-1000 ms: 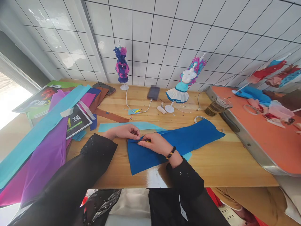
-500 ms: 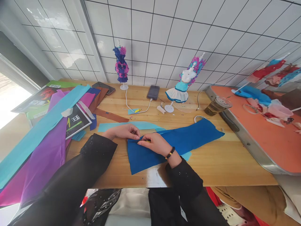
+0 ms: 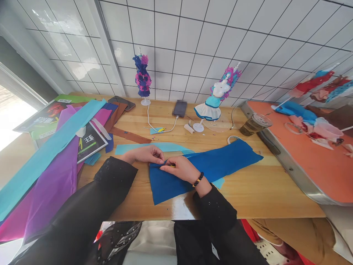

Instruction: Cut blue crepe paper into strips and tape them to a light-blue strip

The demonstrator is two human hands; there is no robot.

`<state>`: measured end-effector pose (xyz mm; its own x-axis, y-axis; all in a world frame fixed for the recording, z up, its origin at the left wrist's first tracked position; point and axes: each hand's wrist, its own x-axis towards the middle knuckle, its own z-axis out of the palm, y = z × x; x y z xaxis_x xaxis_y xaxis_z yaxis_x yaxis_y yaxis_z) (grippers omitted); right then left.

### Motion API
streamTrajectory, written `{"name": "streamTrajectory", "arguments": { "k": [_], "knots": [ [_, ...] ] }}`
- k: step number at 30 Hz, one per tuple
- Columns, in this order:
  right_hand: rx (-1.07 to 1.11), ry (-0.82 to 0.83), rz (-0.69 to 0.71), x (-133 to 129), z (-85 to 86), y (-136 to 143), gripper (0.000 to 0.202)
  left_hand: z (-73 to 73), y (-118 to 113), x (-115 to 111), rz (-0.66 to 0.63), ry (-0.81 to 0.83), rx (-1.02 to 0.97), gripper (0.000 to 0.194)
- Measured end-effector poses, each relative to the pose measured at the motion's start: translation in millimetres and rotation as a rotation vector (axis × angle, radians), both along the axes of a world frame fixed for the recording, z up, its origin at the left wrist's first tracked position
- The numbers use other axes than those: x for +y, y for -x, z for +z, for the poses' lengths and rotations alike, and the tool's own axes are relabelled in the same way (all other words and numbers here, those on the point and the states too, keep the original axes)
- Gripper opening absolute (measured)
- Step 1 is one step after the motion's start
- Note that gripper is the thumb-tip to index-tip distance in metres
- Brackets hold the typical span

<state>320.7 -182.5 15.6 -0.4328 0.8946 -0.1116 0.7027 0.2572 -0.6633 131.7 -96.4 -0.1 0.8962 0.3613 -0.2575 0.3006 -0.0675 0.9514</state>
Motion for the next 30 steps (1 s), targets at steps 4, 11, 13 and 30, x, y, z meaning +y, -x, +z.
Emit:
{"name": "streamTrajectory", "arguments": {
  "k": [4,11,13,30],
  "knots": [
    [-0.003,0.005,-0.001,0.1,-0.9,-0.1,0.040,0.6,0.2,-0.1,-0.002,0.027,-0.007,0.035],
    [-0.008,0.005,0.000,-0.2,-0.3,2.2,0.041,0.4,0.0,-0.8,0.007,0.072,-0.029,0.035],
    [-0.009,0.003,-0.003,-0.3,-0.4,3.1,0.041,0.5,-0.1,-0.8,0.008,0.078,-0.030,0.035],
    [-0.011,-0.049,-0.042,-4.3,-2.7,4.0,0.037,4.1,0.4,-2.0,0.013,0.072,-0.007,0.035]
  ]
}}
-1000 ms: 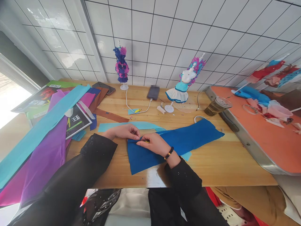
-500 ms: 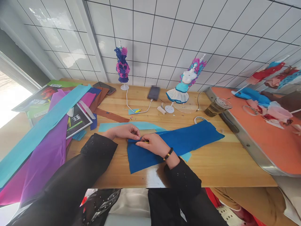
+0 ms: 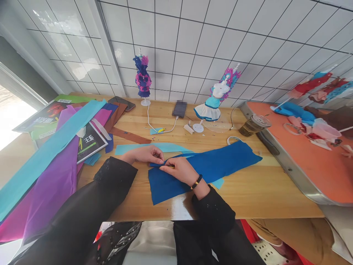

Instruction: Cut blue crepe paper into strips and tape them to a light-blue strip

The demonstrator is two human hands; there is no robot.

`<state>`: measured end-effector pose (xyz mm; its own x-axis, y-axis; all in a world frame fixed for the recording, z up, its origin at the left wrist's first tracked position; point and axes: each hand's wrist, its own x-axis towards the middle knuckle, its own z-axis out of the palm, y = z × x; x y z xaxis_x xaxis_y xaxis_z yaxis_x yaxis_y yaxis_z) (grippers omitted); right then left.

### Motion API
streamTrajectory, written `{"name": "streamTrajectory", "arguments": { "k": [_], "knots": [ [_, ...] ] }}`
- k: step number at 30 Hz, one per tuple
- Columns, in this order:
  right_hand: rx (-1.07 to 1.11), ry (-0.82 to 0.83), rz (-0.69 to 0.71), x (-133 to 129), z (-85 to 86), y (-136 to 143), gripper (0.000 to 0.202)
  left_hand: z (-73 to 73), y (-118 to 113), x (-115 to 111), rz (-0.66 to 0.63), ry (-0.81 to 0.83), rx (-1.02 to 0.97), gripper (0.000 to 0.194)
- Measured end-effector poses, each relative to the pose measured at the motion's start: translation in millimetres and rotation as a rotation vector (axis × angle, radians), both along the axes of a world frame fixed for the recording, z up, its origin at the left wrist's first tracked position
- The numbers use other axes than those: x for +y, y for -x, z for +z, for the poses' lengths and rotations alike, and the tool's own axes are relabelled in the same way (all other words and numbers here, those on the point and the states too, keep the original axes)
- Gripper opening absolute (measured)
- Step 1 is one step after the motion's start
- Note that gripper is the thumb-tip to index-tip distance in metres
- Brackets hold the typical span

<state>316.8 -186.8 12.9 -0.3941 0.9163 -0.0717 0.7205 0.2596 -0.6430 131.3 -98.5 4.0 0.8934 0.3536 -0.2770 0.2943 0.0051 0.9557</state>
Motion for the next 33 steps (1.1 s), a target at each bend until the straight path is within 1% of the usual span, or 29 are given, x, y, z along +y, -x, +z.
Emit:
{"name": "streamTrajectory", "arguments": {
  "k": [3,6,8,10,13,15,17,19,22,24,25,26,29,33],
  "knots": [
    [0.000,-0.005,0.015,-5,5.4,0,0.036,1.1,1,-1,0.013,0.002,0.019,0.038],
    [-0.001,0.014,0.011,-15,13.8,-4,0.034,0.9,1,0,0.032,-0.025,0.031,0.038],
    [0.020,0.027,-0.011,-24,18.4,-11,0.033,0.6,1,1,0.037,-0.038,0.029,0.038],
    [0.052,0.027,-0.061,-35,20.5,-22,0.032,0.7,0,2,0.031,-0.052,0.025,0.036],
    [0.078,0.000,-0.200,-51,18.3,-44,0.031,2.2,-1,2,0.024,-0.086,0.019,0.034],
    [0.083,-0.039,-0.308,-61,14.3,-63,0.035,3.4,-2,2,0.022,-0.063,0.019,0.034],
    [0.077,-0.105,-0.449,-69,9.3,-84,0.039,4.0,-2,1,0.024,-0.015,0.042,0.034],
    [0.046,-0.193,-0.637,-76,3.4,-109,0.037,4.0,-3,1,0.041,0.030,0.049,0.034],
    [-0.097,-0.301,-0.958,-84,-6.4,-154,0.042,3.9,-4,0,0.063,0.056,0.070,0.033],
    [-0.313,-0.278,-1.149,-91,-12.9,-184,0.045,4.8,-5,0,0.069,0.062,0.081,0.033],
    [-0.429,-0.219,-1.204,-94,-15.9,-197,0.045,5.6,-5,-1,0.071,0.067,0.085,0.033],
    [-0.523,-0.162,-1.238,-98,-18.7,-208,0.044,6.5,-6,-1,0.073,0.074,0.086,0.032],
    [-0.609,-0.098,-1.284,-109,-25.0,-228,0.041,9.3,-6,-3,0.082,0.095,0.087,0.030],
    [-0.645,-0.118,-1.306,-113,-28.3,-228,0.036,10.3,-6,-4,0.104,0.078,0.115,0.031]
  ]
}}
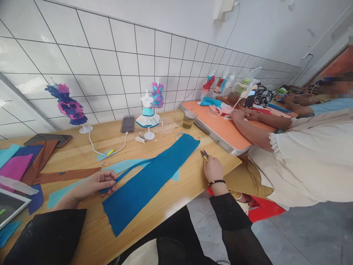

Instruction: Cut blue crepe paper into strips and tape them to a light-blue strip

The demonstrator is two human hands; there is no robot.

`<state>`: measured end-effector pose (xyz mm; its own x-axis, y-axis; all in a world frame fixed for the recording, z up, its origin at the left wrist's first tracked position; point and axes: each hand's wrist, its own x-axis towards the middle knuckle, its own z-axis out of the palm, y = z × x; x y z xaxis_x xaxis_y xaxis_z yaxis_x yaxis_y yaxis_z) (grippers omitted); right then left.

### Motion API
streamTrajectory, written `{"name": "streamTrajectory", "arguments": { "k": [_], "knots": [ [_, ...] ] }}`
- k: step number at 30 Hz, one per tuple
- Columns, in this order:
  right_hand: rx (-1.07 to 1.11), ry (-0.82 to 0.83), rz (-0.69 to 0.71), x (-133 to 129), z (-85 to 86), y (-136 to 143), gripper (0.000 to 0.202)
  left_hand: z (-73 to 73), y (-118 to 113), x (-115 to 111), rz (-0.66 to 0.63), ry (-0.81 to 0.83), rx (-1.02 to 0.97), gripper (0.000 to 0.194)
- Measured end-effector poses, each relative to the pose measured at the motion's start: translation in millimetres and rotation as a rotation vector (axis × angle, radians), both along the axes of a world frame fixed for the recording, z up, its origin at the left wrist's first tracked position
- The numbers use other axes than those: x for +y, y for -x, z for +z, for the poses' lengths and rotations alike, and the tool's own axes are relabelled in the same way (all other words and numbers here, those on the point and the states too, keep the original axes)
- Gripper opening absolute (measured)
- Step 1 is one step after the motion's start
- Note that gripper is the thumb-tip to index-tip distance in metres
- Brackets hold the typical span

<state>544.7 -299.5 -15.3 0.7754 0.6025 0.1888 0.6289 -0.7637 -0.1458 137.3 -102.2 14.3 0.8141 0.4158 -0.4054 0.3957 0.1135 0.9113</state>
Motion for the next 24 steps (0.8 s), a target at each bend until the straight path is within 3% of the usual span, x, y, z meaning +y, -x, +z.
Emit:
{"name": "streamTrajectory", "arguments": {
  "k": [4,8,15,20,24],
  "knots": [
    [0.011,-0.189,0.068,10,2.3,11,0.038,-0.6,-1,0,0.015,0.004,0.020,0.035],
    [0.509,-0.451,0.235,28,4.7,20,0.041,0.4,-1,-1,0.008,-0.014,0.024,0.036],
    [0.889,-0.511,0.253,51,6.0,36,0.036,2.1,0,-4,-0.014,-0.033,0.013,0.030],
    [0.997,-0.617,0.285,45,23.7,42,0.040,2.9,0,-3,-0.019,-0.020,-0.008,0.027],
    [1.139,-0.813,0.307,36,43.1,49,0.037,1.8,0,-3,-0.026,-0.036,-0.015,0.030]
  ]
}}
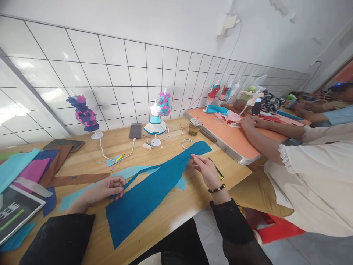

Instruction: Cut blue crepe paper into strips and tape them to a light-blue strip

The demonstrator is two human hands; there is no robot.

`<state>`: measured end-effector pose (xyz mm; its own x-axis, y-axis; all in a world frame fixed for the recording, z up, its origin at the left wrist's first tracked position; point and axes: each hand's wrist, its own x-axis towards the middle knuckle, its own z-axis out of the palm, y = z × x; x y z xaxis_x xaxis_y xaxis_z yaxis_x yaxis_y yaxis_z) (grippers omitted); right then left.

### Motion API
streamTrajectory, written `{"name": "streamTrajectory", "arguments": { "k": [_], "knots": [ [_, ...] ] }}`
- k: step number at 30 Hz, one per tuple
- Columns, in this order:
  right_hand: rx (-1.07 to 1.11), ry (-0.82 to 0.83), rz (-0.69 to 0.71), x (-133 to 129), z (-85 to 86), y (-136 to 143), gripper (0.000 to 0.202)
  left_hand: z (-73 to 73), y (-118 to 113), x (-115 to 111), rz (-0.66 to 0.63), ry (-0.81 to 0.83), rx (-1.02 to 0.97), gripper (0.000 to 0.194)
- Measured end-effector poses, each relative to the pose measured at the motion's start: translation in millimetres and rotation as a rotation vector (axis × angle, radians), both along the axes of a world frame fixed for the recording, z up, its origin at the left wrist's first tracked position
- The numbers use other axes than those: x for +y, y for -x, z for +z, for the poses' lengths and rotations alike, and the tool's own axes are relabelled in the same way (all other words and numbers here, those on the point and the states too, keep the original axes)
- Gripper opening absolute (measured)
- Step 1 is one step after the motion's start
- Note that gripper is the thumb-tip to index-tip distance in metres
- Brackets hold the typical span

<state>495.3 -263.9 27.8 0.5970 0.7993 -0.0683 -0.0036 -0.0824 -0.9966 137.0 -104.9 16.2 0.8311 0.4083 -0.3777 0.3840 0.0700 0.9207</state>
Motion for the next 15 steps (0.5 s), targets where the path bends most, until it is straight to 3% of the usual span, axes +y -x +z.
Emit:
{"name": "streamTrajectory", "arguments": {
  "k": [4,9,11,13,15],
  "knots": [
    [0.100,-0.149,0.062,-14,20.4,19,0.029,3.6,0,-2,-0.005,-0.113,0.029,0.041],
    [0.204,-0.310,0.238,-32,44.1,51,0.021,25.8,-4,-13,0.195,-0.669,0.083,0.047],
    [0.243,-0.333,0.299,-36,50.8,66,0.021,35.2,-9,-25,0.244,-0.790,0.033,0.049],
    [0.284,-0.347,0.363,-35,55.4,84,0.022,41.4,-17,-43,0.199,-0.688,-0.094,0.059],
    [0.327,-0.365,0.431,-32,58.3,102,0.022,44.3,-29,-64,0.057,-0.483,-0.279,0.081]
  ]
}}
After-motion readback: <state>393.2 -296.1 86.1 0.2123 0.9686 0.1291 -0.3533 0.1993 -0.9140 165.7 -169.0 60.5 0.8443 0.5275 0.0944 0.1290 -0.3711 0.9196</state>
